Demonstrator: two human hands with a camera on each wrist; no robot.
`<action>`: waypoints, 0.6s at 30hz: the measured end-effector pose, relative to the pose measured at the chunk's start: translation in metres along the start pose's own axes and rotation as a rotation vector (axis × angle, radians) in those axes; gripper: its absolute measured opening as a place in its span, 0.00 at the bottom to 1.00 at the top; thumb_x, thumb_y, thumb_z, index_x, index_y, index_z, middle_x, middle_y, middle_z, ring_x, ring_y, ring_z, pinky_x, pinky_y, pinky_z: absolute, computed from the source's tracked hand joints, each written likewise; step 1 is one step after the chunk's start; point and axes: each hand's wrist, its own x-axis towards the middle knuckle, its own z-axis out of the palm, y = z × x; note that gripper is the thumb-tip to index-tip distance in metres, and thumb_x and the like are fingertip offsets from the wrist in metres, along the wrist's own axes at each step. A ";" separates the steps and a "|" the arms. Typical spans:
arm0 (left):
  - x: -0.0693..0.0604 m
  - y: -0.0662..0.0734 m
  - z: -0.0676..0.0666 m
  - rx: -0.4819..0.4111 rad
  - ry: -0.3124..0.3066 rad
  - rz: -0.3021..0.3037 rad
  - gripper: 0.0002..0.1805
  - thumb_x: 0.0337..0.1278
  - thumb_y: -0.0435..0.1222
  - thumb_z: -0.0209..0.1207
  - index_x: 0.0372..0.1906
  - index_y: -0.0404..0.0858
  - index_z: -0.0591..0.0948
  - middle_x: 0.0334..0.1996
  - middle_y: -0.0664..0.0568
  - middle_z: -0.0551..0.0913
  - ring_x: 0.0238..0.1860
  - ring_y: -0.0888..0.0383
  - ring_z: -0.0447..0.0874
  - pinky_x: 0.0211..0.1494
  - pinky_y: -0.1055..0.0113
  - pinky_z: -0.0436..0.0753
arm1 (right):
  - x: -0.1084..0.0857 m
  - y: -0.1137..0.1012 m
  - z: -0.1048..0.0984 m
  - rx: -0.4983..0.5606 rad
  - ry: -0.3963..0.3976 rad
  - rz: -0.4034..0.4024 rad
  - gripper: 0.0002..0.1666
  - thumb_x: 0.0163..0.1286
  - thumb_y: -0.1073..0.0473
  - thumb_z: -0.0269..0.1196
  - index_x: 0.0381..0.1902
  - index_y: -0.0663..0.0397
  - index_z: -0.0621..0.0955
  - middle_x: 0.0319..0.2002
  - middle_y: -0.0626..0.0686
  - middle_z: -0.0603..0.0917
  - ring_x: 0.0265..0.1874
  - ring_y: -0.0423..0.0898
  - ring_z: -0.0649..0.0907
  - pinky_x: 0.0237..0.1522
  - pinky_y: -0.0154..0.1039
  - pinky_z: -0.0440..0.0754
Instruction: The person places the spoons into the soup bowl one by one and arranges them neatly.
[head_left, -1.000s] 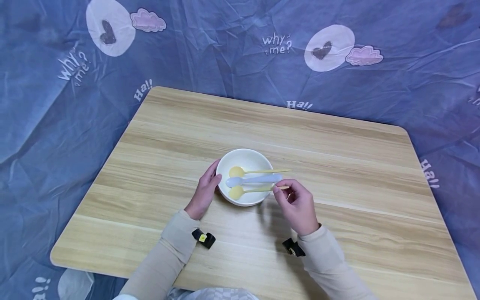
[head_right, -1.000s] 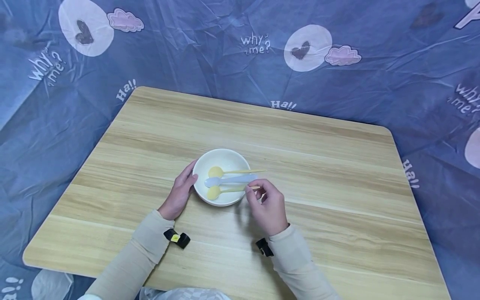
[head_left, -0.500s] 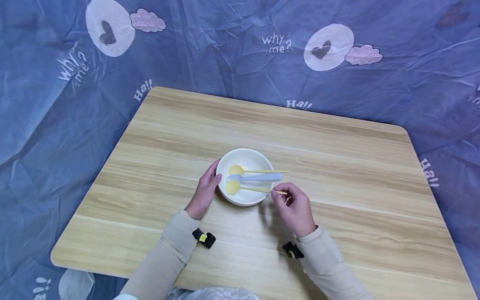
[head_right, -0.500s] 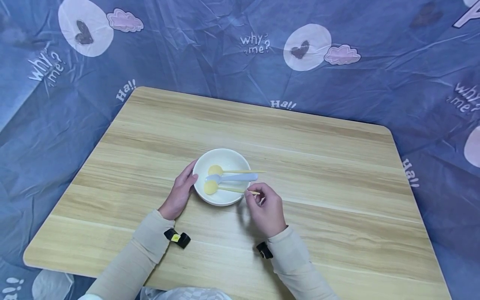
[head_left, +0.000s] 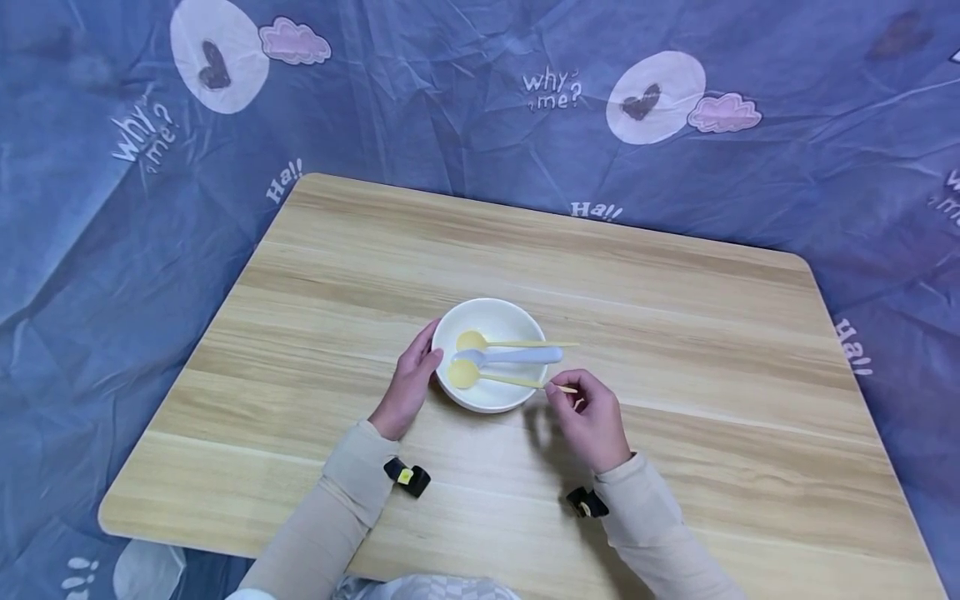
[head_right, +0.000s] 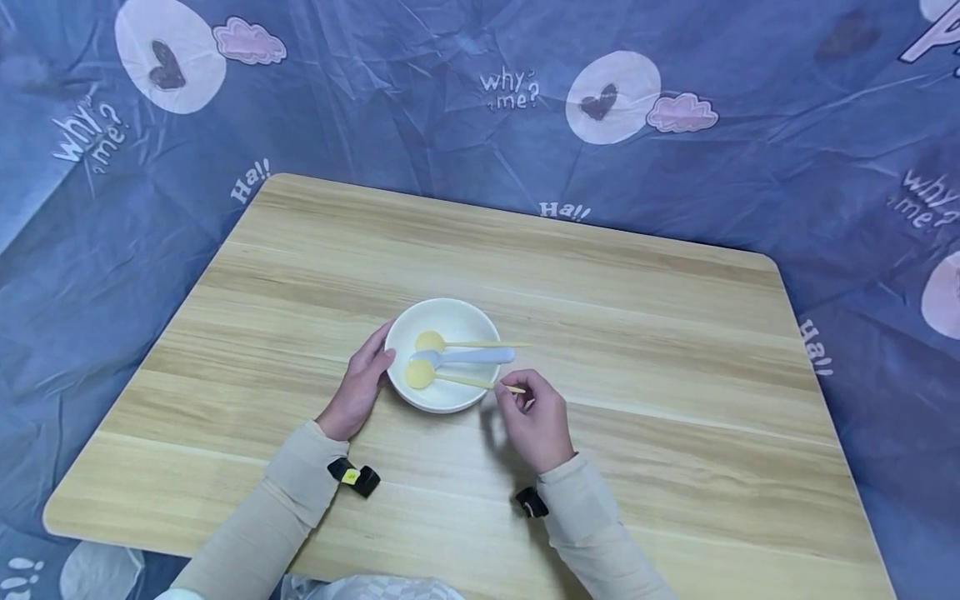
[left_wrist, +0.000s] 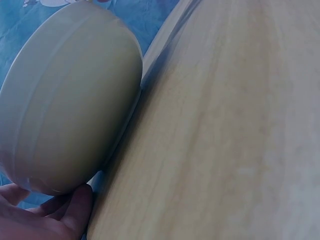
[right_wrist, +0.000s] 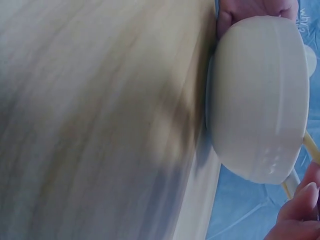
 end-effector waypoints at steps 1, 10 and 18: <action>0.000 0.000 0.000 0.001 0.001 0.001 0.28 0.72 0.34 0.39 0.73 0.42 0.53 0.73 0.53 0.52 0.73 0.59 0.50 0.75 0.63 0.55 | 0.000 0.001 0.000 -0.001 -0.001 0.009 0.03 0.60 0.71 0.63 0.32 0.67 0.81 0.19 0.49 0.73 0.17 0.39 0.71 0.17 0.27 0.69; -0.001 -0.001 0.000 0.004 0.011 0.021 0.28 0.72 0.34 0.39 0.73 0.41 0.53 0.74 0.52 0.52 0.73 0.58 0.49 0.75 0.63 0.54 | 0.000 0.003 0.000 0.001 -0.008 -0.012 0.03 0.62 0.67 0.63 0.32 0.63 0.81 0.20 0.49 0.73 0.17 0.40 0.71 0.17 0.28 0.70; 0.001 -0.003 0.001 -0.008 0.020 0.016 0.28 0.72 0.34 0.39 0.73 0.42 0.53 0.73 0.53 0.52 0.73 0.58 0.50 0.75 0.64 0.55 | 0.001 0.005 0.000 0.016 -0.015 -0.029 0.04 0.61 0.67 0.63 0.33 0.64 0.80 0.20 0.49 0.73 0.18 0.41 0.72 0.16 0.28 0.70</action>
